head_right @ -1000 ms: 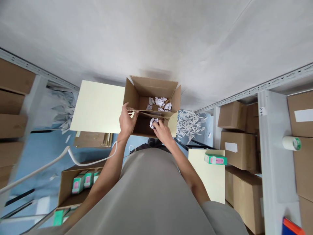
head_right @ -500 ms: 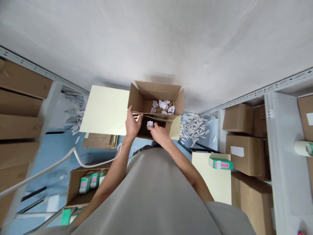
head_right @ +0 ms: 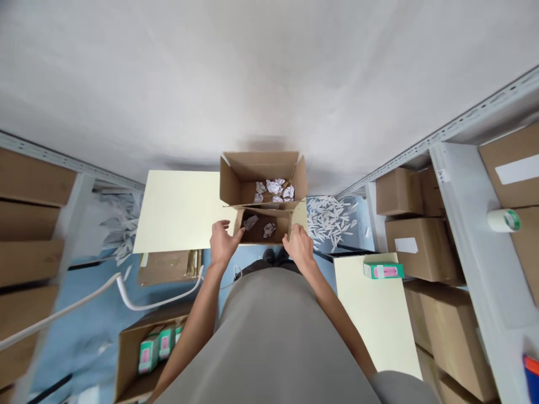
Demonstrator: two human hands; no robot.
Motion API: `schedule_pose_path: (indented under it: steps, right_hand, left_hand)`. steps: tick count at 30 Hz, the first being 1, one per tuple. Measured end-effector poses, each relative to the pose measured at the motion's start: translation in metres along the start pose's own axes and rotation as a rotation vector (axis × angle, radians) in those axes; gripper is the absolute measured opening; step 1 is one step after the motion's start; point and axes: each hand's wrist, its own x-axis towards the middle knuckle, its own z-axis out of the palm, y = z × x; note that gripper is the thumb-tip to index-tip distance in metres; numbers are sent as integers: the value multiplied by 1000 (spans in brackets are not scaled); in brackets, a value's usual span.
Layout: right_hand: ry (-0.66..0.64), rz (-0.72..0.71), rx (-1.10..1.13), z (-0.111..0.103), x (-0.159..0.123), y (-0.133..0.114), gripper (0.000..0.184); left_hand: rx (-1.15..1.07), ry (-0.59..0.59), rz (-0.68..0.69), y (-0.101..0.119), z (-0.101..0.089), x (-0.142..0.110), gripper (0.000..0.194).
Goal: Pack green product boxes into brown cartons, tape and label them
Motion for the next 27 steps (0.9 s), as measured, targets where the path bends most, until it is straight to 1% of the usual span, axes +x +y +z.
schedule_pose_path:
  steps: [2, 4, 6, 8, 10, 12, 16, 21, 24, 27]
  right_hand:
    - [-13, 77, 29, 6, -6, 4, 14]
    - [-20, 135, 59, 10, -15, 12, 11]
    - [1, 183, 91, 14, -27, 23, 11]
    - [32, 229, 122, 17, -44, 38, 10]
    - [54, 290, 154, 18, -65, 55, 9]
    - [67, 361, 193, 18, -87, 74, 8]
    - [128, 512, 269, 18, -134, 113, 7]
    - [228, 717, 381, 29, -196, 165, 6]
    - [303, 821, 463, 40, -237, 200, 7]
    - [379, 902, 543, 52, -281, 237, 9]
  left_hand:
    - [27, -31, 5, -6, -2, -4, 29]
    - [37, -53, 19, -8, -4, -7, 19]
    - [34, -76, 30, -7, -6, -8, 18]
    - [22, -123, 44, -1, -5, -11, 19]
    - [5, -192, 65, 10, 0, -17, 19]
    - [-15, -262, 91, 26, 9, -26, 18]
    - [-12, -395, 172, 63, 36, -54, 16]
    - [44, -555, 391, 110, 81, -98, 13]
    - [69, -622, 538, 139, 114, -133, 13]
    - [128, -692, 690, 170, 148, -177, 12]
